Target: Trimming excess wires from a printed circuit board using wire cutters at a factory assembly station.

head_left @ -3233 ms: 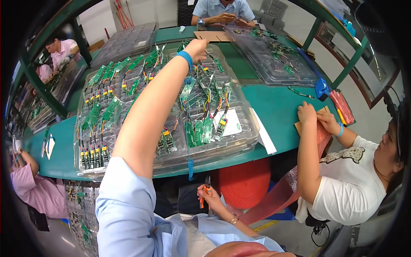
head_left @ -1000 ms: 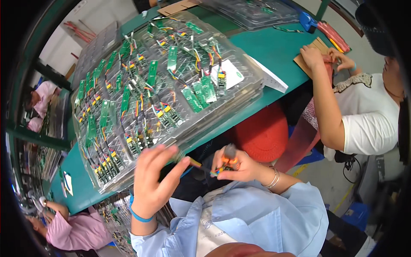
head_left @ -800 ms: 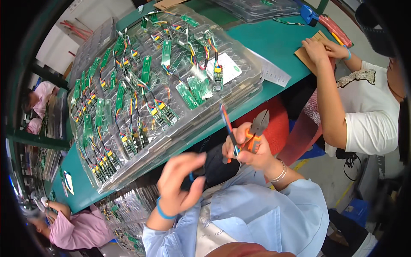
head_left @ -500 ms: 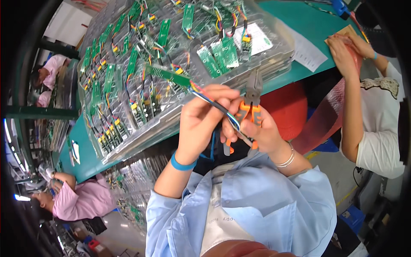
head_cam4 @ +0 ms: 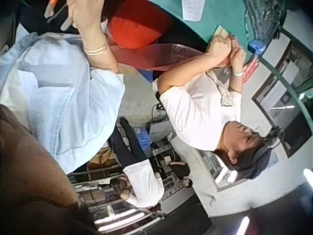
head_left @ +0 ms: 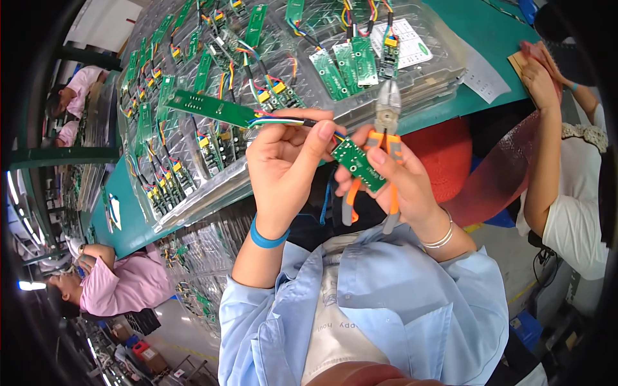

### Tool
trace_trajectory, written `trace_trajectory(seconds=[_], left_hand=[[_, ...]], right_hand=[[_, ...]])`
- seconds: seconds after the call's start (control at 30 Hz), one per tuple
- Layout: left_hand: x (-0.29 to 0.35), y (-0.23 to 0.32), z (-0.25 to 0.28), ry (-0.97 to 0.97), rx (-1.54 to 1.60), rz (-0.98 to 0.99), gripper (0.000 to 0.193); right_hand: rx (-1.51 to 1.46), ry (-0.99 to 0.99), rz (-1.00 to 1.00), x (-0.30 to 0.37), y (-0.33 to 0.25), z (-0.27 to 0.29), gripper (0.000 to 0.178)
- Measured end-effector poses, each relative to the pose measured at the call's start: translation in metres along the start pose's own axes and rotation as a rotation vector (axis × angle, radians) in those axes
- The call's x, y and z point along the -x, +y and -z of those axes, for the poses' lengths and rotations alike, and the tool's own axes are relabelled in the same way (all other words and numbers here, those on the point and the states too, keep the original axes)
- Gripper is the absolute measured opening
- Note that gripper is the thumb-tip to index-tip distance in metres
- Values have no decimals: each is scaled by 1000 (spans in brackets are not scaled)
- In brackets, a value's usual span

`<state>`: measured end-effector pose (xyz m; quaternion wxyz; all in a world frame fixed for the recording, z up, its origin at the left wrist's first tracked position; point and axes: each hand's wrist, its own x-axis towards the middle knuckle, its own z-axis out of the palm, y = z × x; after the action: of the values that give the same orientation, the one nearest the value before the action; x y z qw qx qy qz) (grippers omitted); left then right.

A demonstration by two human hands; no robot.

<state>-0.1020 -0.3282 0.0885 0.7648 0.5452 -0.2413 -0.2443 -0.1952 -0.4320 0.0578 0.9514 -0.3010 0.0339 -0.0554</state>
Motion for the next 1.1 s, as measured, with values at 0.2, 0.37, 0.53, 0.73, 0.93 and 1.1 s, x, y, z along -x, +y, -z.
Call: trace_trajectory(seconds=[0.2,0.37,0.53,0.73,0.93,1.1], left_hand=[[-2,-4,3,46,-101,-61,18],[-2,-6,5,31,-54,-63,18],[-3,-7,5,27,-34,-66,18],[-4,-8,5,-8,-13,-76,19],[-2,-5,9,-62,-17,-51,26],[6,4,16,-183,146,42,48]], right_hand=[[48,26,42,4,4,6,25],[-21,-13,6,3,3,6,25],[-60,-30,-14,2,3,6,26],[-60,-17,28,2,8,10,26],[-14,-2,48,4,11,10,26],[407,-17,174,12,19,11,25]])
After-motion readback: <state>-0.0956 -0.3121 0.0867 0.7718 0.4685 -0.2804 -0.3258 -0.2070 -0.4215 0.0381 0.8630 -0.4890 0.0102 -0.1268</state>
